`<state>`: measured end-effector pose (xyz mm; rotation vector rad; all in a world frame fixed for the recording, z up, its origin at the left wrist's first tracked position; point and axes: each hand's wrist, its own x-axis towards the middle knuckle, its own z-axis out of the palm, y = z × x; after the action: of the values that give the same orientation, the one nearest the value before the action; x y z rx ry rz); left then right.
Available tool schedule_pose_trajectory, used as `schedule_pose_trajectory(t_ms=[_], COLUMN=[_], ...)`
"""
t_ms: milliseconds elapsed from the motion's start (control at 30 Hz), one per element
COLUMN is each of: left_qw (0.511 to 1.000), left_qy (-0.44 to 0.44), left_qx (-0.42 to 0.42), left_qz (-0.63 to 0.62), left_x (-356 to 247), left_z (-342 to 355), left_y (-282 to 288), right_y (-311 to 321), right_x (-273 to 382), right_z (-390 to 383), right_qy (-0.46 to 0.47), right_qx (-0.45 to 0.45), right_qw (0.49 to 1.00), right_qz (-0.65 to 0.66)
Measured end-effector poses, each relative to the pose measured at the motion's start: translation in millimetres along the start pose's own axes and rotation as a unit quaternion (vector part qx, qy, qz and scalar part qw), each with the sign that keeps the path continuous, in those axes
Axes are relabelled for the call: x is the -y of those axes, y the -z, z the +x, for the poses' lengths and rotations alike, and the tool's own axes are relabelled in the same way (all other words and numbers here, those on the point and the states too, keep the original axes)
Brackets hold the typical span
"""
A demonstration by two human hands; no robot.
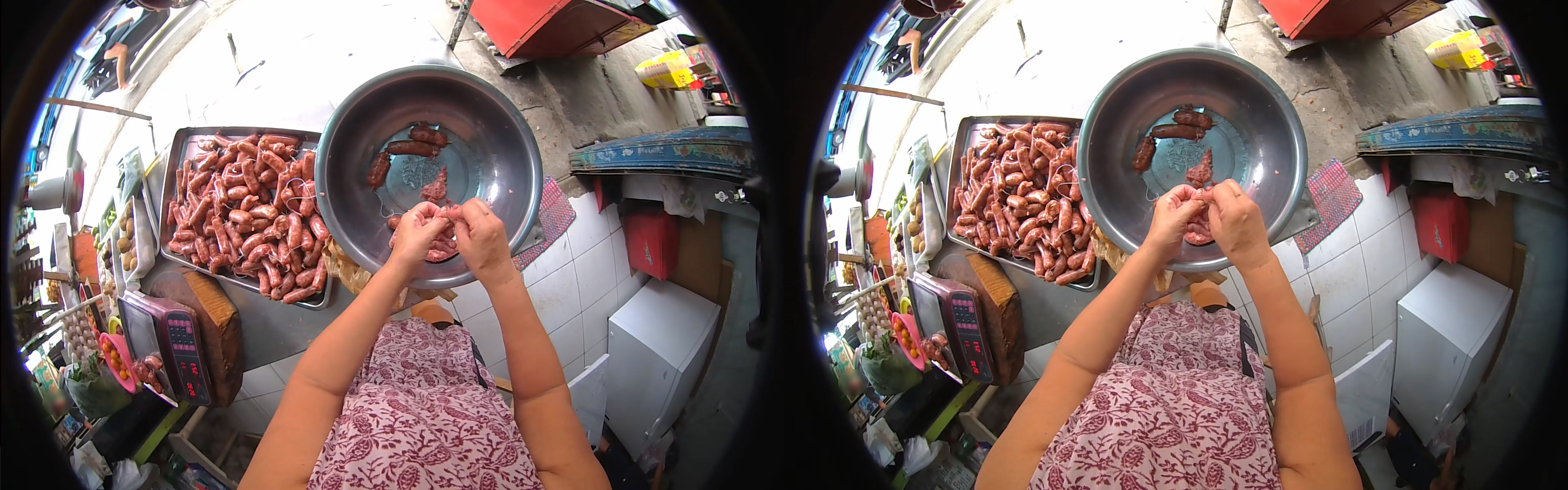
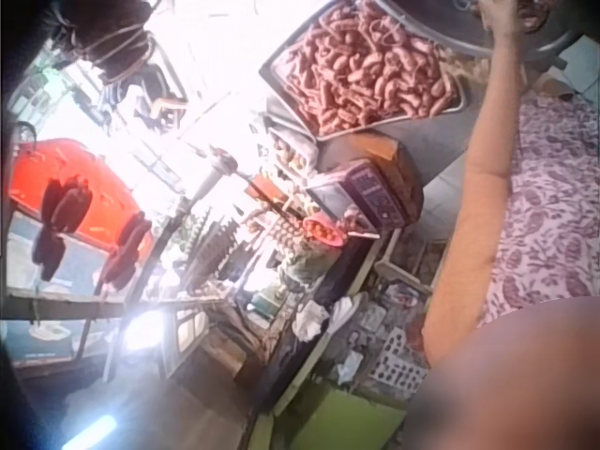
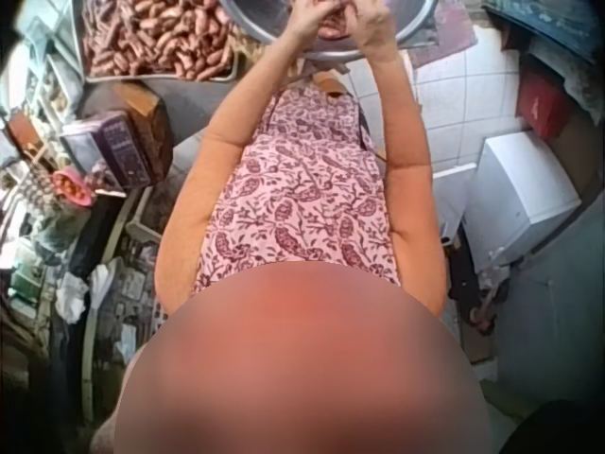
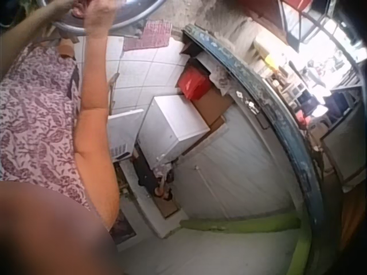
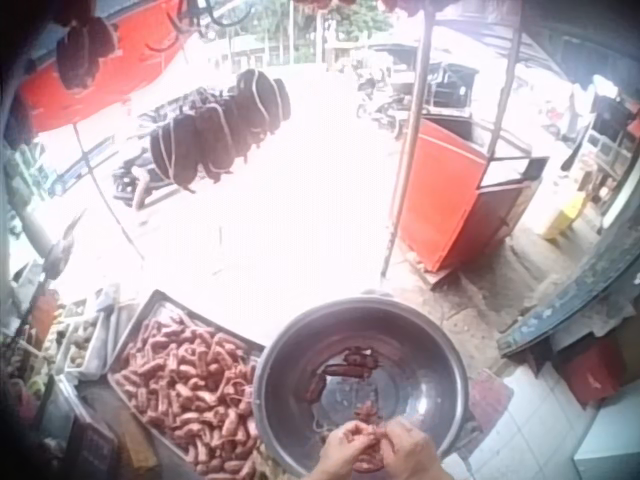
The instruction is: The person removes the casing from cooked sausages by hand, placing the meat into a metal bowl. They then retrieve a plastic bag of sausages from a chest freezer and continue removing casings from additional sausages.
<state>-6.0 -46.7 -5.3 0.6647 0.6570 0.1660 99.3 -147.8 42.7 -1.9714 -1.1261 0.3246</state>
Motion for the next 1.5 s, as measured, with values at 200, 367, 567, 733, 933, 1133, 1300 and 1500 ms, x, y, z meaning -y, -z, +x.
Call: schedule_pose_trajectory(t_ms=[200, 367, 567, 733, 933, 1133, 1300, 1500], left_qw=[0.918, 0.81, 0.797, 0.815, 0.829, 0.808, 0.798, 0.731], left_qy=[-0.065, -0.113, -0.209, -0.213, -0.243, -0.231, -0.235, -0.256], left_qx=[-0.159, -0.19, -0.159, 0.049, 0.051, 0.03, 0.013, -0.035], left_qz=[0.359, 0.543, 0.544, 0.537, 0.502, 0.542, 0.554, 0.631], left_x=[12.5, -6.7, -28.2, -12.4, -6.0, -13.3, -7.4, -6.5], left_z=[26.4, 18.3, 10.1, 14.3, 18.9, 1.7, -15.4, -21.7], left_y=[10.2, 2.9, 2.4, -2.2, -1.5, 1.9, 11.2, 9.1], right_y=[-17.4, -11.0, 4.6, 6.9, 9.5, 15.3, 36.2, 10.5], right_x=[14.8, -10.0, -34.0, -5.2, -5.6, -45.6, -55.6, 27.7], right_z=[-14.3, -1.9, 13.5, 19.4, 33.6, 49.1, 77.2, 112.9], right_qy=[0.026, -0.064, -0.113, -0.051, -0.004, -0.079, -0.242, -0.179], right_qx=[0.031, -0.063, -0.009, 0.082, 0.065, -0.053, -0.135, -0.07], right_qw=[0.999, 0.996, 0.993, 0.995, 0.998, 0.991, 0.959, 0.909], right_qz=[0.003, 0.028, -0.028, 0.025, -0.02, -0.091, 0.05, 0.369])
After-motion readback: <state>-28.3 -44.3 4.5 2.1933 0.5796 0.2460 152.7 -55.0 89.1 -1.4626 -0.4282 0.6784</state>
